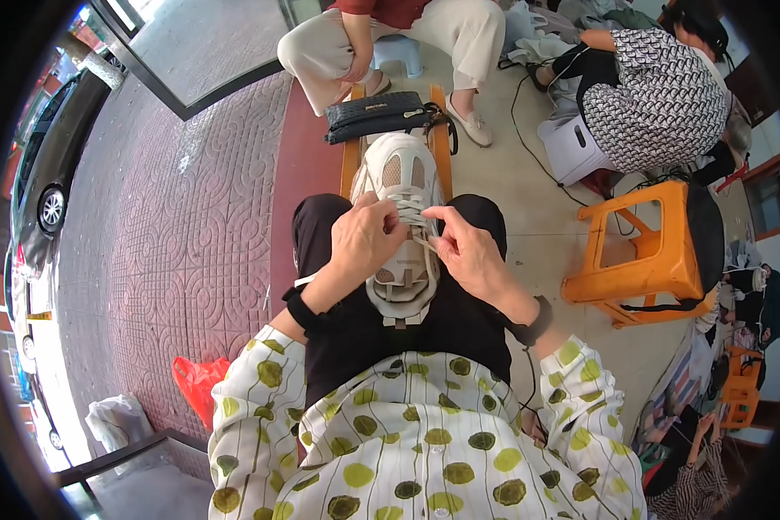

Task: The recorder is lacing up a white sneaker while it is held on a small wooden stand.

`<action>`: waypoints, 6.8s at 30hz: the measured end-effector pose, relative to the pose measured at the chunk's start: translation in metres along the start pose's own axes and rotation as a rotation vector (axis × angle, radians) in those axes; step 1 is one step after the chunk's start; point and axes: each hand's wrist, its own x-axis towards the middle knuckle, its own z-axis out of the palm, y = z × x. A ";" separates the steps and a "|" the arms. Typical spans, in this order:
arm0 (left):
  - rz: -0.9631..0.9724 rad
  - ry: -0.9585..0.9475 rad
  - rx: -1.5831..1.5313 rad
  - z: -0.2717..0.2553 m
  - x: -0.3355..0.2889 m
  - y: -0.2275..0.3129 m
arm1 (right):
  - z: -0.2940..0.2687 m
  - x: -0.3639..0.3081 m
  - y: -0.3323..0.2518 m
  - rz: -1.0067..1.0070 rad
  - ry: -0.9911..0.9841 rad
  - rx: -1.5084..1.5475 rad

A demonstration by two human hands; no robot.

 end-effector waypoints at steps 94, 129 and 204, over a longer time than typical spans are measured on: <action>-0.206 -0.417 -0.130 -0.039 -0.006 -0.019 | 0.002 0.023 0.028 -0.321 0.075 -0.101; -0.104 -0.297 -0.083 -0.037 -0.017 -0.023 | 0.001 0.016 0.033 -0.301 0.133 0.057; -0.011 -0.048 0.151 -0.046 -0.045 0.020 | 0.010 -0.017 0.019 -0.405 0.127 -0.277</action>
